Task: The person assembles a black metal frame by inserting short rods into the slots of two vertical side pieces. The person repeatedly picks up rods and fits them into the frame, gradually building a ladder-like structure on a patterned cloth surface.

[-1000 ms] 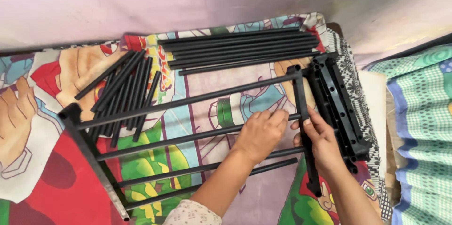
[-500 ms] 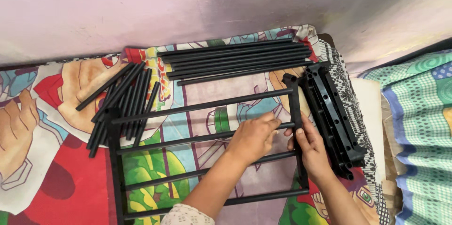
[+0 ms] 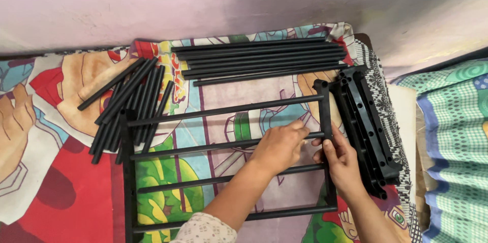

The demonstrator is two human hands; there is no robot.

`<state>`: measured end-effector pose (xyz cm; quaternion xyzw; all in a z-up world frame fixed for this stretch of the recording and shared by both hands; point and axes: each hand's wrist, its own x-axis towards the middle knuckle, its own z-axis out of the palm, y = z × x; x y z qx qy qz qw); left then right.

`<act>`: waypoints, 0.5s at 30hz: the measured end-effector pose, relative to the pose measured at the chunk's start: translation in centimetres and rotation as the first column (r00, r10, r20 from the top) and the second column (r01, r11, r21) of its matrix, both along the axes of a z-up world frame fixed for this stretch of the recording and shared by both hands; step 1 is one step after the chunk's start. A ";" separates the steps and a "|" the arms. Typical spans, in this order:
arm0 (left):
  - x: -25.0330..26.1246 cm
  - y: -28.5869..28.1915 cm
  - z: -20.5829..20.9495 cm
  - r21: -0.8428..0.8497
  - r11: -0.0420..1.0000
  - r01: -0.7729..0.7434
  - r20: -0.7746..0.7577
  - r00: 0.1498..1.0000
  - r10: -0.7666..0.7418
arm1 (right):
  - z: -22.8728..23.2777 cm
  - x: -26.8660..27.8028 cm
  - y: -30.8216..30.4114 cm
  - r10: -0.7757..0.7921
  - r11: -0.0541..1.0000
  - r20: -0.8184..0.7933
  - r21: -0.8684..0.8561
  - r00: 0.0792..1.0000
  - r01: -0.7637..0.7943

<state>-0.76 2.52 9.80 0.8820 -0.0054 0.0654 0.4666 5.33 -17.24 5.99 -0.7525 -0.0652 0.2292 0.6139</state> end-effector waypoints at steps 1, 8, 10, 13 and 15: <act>0.1 0.0 -0.1 -0.010 1.000 -0.004 -0.004 1.000 0.004 | 0.1 0.0 0.1 -0.004 1.000 -0.006 -0.014 1.000 0.004; 0.7 0.1 -0.8 -0.016 1.000 -0.002 -0.032 0.999 0.001 | 1.2 0.7 0.2 -0.041 0.999 -0.119 -0.025 0.992 0.039; 0.8 0.1 -1.1 -0.026 1.000 -0.007 -0.017 1.000 0.007 | 1.6 0.9 0.2 -0.053 0.998 -0.179 0.013 0.982 0.057; 1.0 0.0 -1.6 -0.028 1.000 -0.013 -0.005 1.000 0.013 | 1.9 0.9 0.4 -0.042 0.997 -0.192 0.049 0.980 0.052; 1.0 0.0 -1.8 -0.022 1.000 -0.017 0.019 1.000 0.018 | 2.1 0.8 0.6 -0.024 1.000 -0.159 0.007 0.987 0.026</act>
